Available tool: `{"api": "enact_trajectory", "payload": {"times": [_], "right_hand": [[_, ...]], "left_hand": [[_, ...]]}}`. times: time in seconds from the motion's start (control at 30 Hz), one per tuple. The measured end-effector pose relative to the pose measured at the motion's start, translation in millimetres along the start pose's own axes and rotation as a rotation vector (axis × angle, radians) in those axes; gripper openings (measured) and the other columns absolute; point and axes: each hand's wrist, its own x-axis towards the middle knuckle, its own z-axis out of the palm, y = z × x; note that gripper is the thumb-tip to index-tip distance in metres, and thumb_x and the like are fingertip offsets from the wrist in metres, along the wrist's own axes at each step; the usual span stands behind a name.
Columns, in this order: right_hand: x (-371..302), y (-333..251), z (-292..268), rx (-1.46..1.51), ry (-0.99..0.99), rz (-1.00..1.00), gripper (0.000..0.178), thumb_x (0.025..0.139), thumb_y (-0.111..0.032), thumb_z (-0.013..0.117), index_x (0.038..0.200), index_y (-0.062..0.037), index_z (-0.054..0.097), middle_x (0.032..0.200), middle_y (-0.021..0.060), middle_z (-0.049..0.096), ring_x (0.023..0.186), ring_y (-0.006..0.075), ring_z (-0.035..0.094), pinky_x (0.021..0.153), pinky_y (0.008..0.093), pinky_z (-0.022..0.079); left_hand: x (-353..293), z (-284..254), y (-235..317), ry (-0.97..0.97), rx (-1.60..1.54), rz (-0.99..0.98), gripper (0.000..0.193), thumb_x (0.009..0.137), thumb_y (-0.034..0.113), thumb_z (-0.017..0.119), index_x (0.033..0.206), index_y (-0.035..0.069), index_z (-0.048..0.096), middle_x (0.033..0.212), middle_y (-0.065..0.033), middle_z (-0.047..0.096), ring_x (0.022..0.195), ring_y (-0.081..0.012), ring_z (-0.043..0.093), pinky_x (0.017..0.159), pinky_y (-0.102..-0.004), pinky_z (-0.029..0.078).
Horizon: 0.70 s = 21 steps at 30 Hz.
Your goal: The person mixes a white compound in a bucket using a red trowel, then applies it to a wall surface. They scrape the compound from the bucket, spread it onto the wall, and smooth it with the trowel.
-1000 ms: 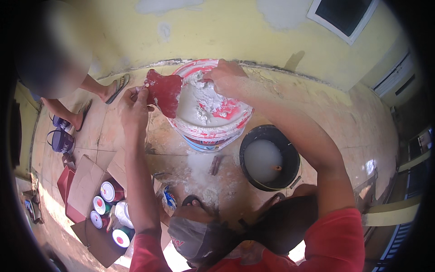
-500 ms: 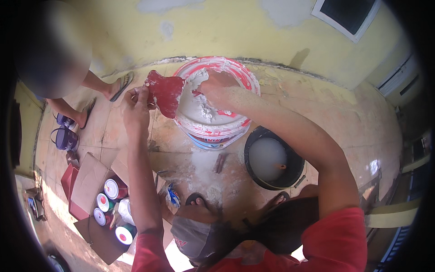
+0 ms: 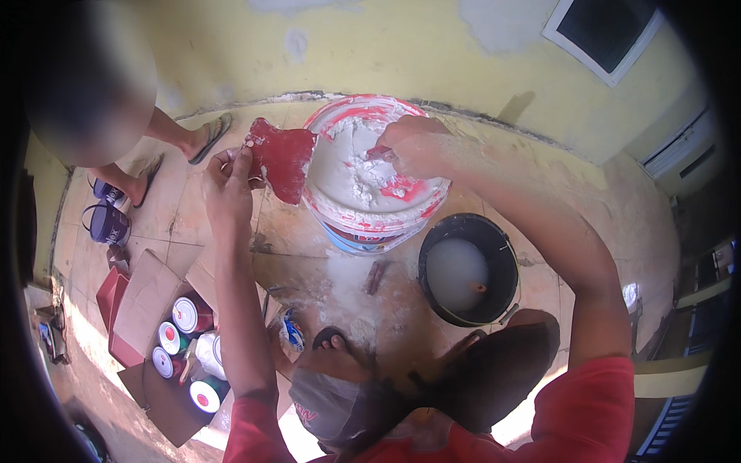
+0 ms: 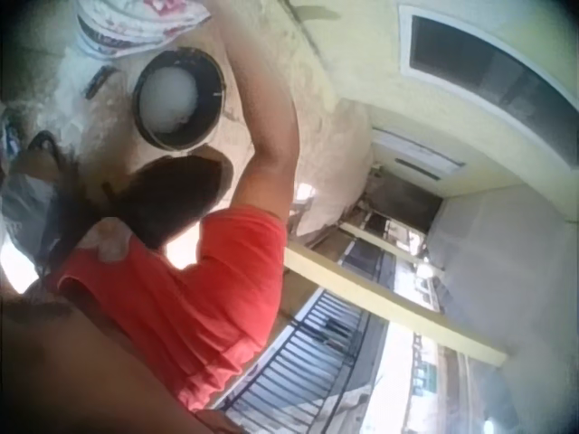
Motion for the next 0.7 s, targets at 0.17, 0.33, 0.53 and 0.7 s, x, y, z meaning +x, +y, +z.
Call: {"api": "enact_trajectory", "payload": {"times": [0.17, 0.33, 0.53, 0.7], "right_hand": [[49, 40, -25, 0.008, 0.1, 0.264, 0.033, 0.084, -0.02, 0.075, 0.115, -0.0097, 0.076, 0.097, 0.0194, 0.075, 0.094, 0.0353, 0.07, 0.083, 0.0463, 0.054], [130, 94, -17, 0.119, 0.083, 0.404, 0.035, 0.077, -0.02, 0.077, 0.11, -0.0079, 0.076, 0.099, 0.0188, 0.074, 0.086, 0.0315, 0.071, 0.068, 0.0459, 0.056], [182, 81, -19, 0.239, -0.184, 0.312, 0.04, 0.076, -0.022, 0.083, 0.113, -0.0105, 0.073, 0.075, 0.0078, 0.066, 0.058, 0.0227, 0.059, 0.051, 0.0405, 0.046], [208, 21, -18, 0.118, -0.254, 0.01, 0.043, 0.075, -0.021, 0.084, 0.115, -0.0103, 0.075, 0.092, 0.0107, 0.073, 0.076, 0.0267, 0.068, 0.059, 0.0416, 0.051]], "left_hand": [[9, 3, 1, -0.08, -0.079, 0.02, 0.026, 0.103, 0.018, 0.066, 0.113, -0.005, 0.06, 0.093, -0.0092, 0.07, 0.075, -0.0132, 0.066, 0.064, -0.0271, 0.056], [5, -13, 9, -0.048, -0.021, 0.013, 0.022, 0.103, 0.015, 0.065, 0.111, -0.006, 0.06, 0.09, -0.0101, 0.072, 0.072, -0.0124, 0.066, 0.061, -0.0264, 0.055], [7, -28, 10, -0.057, -0.1, -0.006, 0.021, 0.104, 0.014, 0.064, 0.111, -0.006, 0.06, 0.09, -0.0101, 0.072, 0.071, -0.0119, 0.066, 0.06, -0.026, 0.055], [9, -30, 12, -0.075, -0.12, -0.007, 0.024, 0.103, 0.016, 0.066, 0.112, -0.005, 0.062, 0.093, -0.0087, 0.071, 0.073, -0.0124, 0.066, 0.064, -0.0253, 0.054]]}}
